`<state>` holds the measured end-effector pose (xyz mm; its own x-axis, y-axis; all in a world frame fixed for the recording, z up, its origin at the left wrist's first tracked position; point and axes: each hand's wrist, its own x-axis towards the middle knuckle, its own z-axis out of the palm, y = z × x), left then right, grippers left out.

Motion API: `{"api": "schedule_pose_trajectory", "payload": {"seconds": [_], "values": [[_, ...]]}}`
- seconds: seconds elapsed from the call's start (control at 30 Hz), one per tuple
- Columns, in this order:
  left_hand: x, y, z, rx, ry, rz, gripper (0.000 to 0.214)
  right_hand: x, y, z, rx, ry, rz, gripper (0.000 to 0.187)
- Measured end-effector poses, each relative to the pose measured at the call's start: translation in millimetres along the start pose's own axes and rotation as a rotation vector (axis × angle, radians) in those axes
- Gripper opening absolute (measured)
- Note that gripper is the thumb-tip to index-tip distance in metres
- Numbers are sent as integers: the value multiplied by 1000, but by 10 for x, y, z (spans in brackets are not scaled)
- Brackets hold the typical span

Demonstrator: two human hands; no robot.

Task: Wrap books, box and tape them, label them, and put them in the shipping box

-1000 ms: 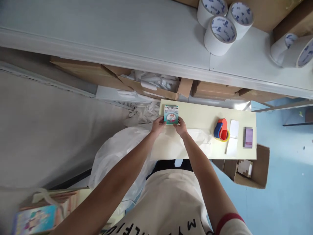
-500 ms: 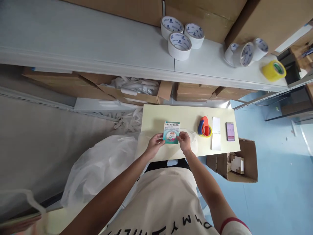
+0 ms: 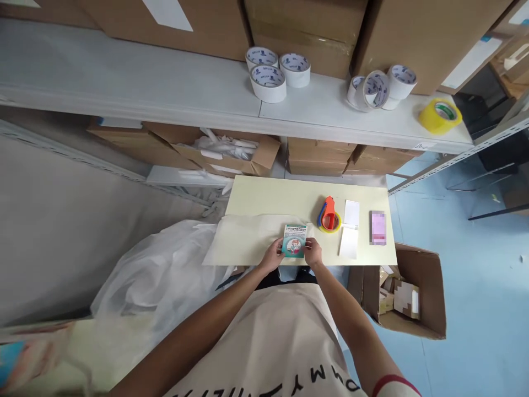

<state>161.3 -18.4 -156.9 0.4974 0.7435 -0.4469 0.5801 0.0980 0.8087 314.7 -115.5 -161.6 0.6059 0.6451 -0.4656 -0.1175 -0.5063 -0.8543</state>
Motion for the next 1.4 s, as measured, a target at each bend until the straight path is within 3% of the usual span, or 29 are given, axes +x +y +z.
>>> {"api": "schedule_pose_trajectory", "payload": {"seconds": [0.23, 0.4, 0.57, 0.63, 0.8, 1.0, 1.23, 1.4], "values": [[-16, 85, 171, 169, 30, 39, 68, 99, 167, -68, -137, 58, -7, 31], [-148, 112, 230, 441, -23, 223, 65, -35, 250, -89, -226, 174, -97, 60], [-148, 127, 203, 510, -69, 241, 63, 39, 175, -49, -75, 148, 122, 85], [-140, 133, 178, 505, -112, 224, 65, 125, 121, -54, -38, 120, 182, 80], [-139, 127, 131, 468, -186, 187, 71, 197, 16, -89, 16, 47, 190, 47], [-59, 84, 58, 331, -225, 270, 69, 35, -151, -23, 62, 36, 154, 49], [44, 128, 83, 187, -296, 343, 71, -153, -333, -131, -39, 216, 84, 38], [21, 285, 190, -24, -255, 331, 58, -313, -414, -132, -144, 343, 20, 32]]}}
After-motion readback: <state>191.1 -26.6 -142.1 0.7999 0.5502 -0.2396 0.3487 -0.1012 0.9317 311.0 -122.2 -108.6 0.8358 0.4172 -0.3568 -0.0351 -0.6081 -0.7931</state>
